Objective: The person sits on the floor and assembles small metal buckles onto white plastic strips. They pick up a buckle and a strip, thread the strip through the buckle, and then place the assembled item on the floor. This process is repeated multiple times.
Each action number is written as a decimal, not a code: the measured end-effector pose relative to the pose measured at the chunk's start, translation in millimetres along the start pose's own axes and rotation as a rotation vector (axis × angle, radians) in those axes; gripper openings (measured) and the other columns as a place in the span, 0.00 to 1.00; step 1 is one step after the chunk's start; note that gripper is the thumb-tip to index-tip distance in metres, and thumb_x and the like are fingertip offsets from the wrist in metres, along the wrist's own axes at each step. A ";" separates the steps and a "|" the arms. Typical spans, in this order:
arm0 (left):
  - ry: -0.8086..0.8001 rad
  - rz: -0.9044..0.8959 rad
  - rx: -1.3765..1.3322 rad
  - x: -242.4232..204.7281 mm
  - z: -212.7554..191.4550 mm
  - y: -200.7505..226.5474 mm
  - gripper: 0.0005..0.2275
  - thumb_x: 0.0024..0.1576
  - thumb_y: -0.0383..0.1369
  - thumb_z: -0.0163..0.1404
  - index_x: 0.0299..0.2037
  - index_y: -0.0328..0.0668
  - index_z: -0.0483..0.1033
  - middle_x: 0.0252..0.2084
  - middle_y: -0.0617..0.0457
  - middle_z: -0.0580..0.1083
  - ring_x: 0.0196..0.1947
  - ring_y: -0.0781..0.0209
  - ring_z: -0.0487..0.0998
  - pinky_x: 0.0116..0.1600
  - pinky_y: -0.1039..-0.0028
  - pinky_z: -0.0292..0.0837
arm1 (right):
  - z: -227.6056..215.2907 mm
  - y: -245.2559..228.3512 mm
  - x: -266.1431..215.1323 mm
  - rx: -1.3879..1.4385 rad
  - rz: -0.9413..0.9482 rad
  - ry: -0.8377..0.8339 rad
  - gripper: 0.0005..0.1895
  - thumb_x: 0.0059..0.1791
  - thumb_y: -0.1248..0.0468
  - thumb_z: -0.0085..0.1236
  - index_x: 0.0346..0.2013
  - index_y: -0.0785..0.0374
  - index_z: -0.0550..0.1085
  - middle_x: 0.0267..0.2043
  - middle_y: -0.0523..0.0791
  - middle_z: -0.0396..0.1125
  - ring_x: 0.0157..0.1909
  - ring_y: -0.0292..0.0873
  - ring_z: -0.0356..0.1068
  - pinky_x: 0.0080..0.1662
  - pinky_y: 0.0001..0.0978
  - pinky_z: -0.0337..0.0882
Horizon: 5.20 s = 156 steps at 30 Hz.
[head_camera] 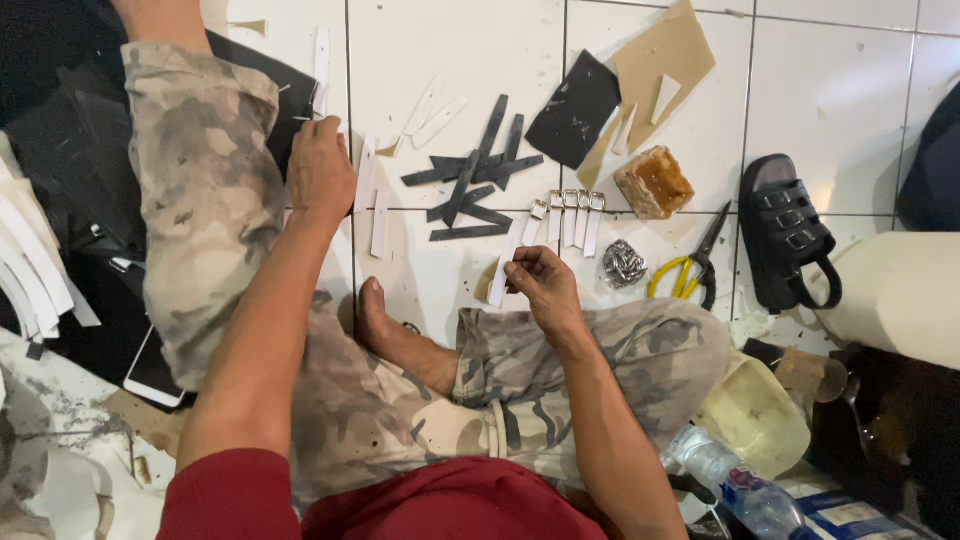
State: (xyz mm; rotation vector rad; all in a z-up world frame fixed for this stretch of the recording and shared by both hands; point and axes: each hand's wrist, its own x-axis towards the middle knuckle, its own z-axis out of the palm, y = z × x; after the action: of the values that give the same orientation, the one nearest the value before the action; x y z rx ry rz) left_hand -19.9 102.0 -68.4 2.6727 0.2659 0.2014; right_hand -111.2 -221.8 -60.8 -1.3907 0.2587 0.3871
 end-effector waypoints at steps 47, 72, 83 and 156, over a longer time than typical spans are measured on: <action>-0.683 -0.221 -0.882 -112.9 -26.2 127.1 0.09 0.50 0.26 0.51 0.39 0.45 0.78 0.27 0.53 0.76 0.25 0.67 0.77 0.34 0.78 0.73 | 12.7 -25.1 -19.9 0.172 0.008 -0.062 0.11 0.41 0.70 0.61 0.34 0.70 0.69 0.24 0.49 0.65 0.27 0.43 0.70 0.32 0.31 0.73; -0.693 -0.261 -0.720 -115.3 -37.4 143.0 0.09 0.48 0.30 0.50 0.38 0.51 0.78 0.25 0.58 0.76 0.25 0.68 0.78 0.38 0.81 0.70 | 8.0 -27.1 -18.1 0.215 -0.014 -0.081 0.12 0.42 0.68 0.61 0.35 0.68 0.68 0.25 0.47 0.65 0.28 0.40 0.70 0.33 0.28 0.73; -0.708 -0.267 -0.924 -118.8 -32.5 148.4 0.09 0.49 0.23 0.48 0.39 0.35 0.77 0.27 0.45 0.75 0.26 0.63 0.78 0.35 0.76 0.75 | 3.1 -13.6 -11.2 0.132 -0.034 -0.075 0.13 0.41 0.66 0.63 0.35 0.67 0.69 0.26 0.46 0.66 0.30 0.40 0.71 0.34 0.25 0.72; -0.217 -0.102 0.090 -58.6 -6.7 16.7 0.08 0.57 0.31 0.47 0.44 0.36 0.72 0.38 0.43 0.68 0.38 0.43 0.74 0.40 0.57 0.71 | 5.0 -4.6 -5.2 0.039 -0.013 -0.044 0.13 0.44 0.66 0.59 0.38 0.68 0.66 0.26 0.46 0.64 0.27 0.39 0.69 0.33 0.27 0.73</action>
State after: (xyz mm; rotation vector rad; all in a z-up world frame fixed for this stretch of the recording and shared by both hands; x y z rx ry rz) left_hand -75.4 77.3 -60.8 2.7313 0.3476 -0.1348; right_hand -114.3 -218.1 -53.7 -1.3434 0.2197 0.3996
